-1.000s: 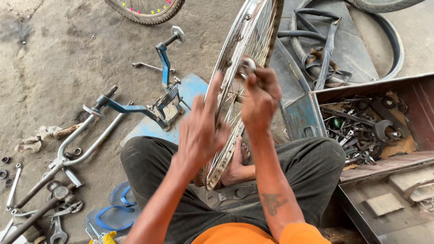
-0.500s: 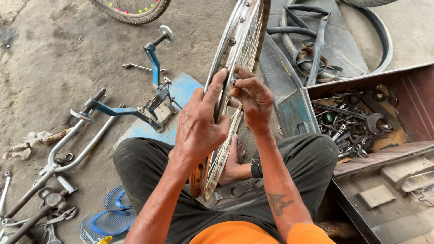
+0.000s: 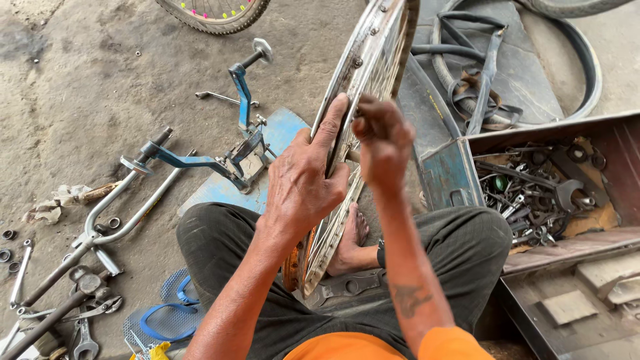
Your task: The person is sitting on the ground and using a spoke wrench to tighten the spokes on a bicycle wheel. They rotate the wheel and adjust multiple spokes one by one.
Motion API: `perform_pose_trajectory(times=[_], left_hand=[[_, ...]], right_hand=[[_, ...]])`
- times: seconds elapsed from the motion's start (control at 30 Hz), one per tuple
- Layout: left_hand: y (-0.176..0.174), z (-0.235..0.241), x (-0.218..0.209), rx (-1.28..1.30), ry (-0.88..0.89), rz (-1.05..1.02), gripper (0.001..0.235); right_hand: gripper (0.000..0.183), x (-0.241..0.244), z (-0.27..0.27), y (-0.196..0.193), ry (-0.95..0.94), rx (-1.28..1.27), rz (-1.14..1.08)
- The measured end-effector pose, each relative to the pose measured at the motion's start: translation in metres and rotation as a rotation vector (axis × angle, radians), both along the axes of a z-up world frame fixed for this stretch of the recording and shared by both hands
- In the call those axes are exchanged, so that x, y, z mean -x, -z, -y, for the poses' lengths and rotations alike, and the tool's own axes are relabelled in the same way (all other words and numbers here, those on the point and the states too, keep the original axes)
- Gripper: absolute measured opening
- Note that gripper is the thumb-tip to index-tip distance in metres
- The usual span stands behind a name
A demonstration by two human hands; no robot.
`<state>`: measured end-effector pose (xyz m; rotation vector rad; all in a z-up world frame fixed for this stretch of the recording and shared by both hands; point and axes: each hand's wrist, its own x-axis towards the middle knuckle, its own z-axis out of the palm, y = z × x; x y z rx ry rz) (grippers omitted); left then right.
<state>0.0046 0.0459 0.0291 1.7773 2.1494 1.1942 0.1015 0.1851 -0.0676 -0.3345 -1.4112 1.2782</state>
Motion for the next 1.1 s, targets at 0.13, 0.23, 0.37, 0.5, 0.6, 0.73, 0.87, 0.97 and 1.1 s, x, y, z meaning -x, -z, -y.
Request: perform_pose_trajectory(times=[0.13,0.23,0.37,0.5,0.6,0.73,0.87,0.97,1.1], left_hand=[[-0.003,-0.002,0.002,0.080,-0.059,-0.035,0.082],[-0.003,0.000,0.005,0.067,-0.035,-0.006,0.081],[-0.002,-0.002,0.006,0.052,-0.011,0.055,0.079],[0.000,-0.006,0.002,-0.056,-0.035,0.014,0.080],[-0.001,-0.011,-0.003,0.001,-0.047,0.056,0.078],[-0.003,-0.012,-0.010,-0.031,-0.076,0.074,0.074],[-0.006,-0.011,-0.008,-0.033,-0.087,0.069,0.073],[-0.006,-0.009,-0.008,-0.038,-0.093,0.081,0.071],[-0.001,0.000,-0.004,-0.005,-0.058,0.118,0.075]], right_hand=[[0.015,0.008,0.032,0.003,0.044,-0.021,-0.151],[0.019,0.000,0.027,-0.005,-0.151,0.065,-0.119],[0.048,-0.015,0.000,-0.026,-0.405,0.096,0.011],[0.049,-0.012,-0.011,-0.034,-0.345,0.220,0.074],[0.043,-0.002,-0.003,-0.023,0.056,-0.008,0.248],[0.040,0.005,-0.003,-0.012,0.212,-0.138,0.285],[0.031,0.010,-0.006,-0.012,0.272,-0.439,0.409],[0.028,0.011,-0.008,-0.016,-0.073,0.021,0.192],[0.034,0.000,-0.009,-0.018,-0.446,0.355,-0.056]])
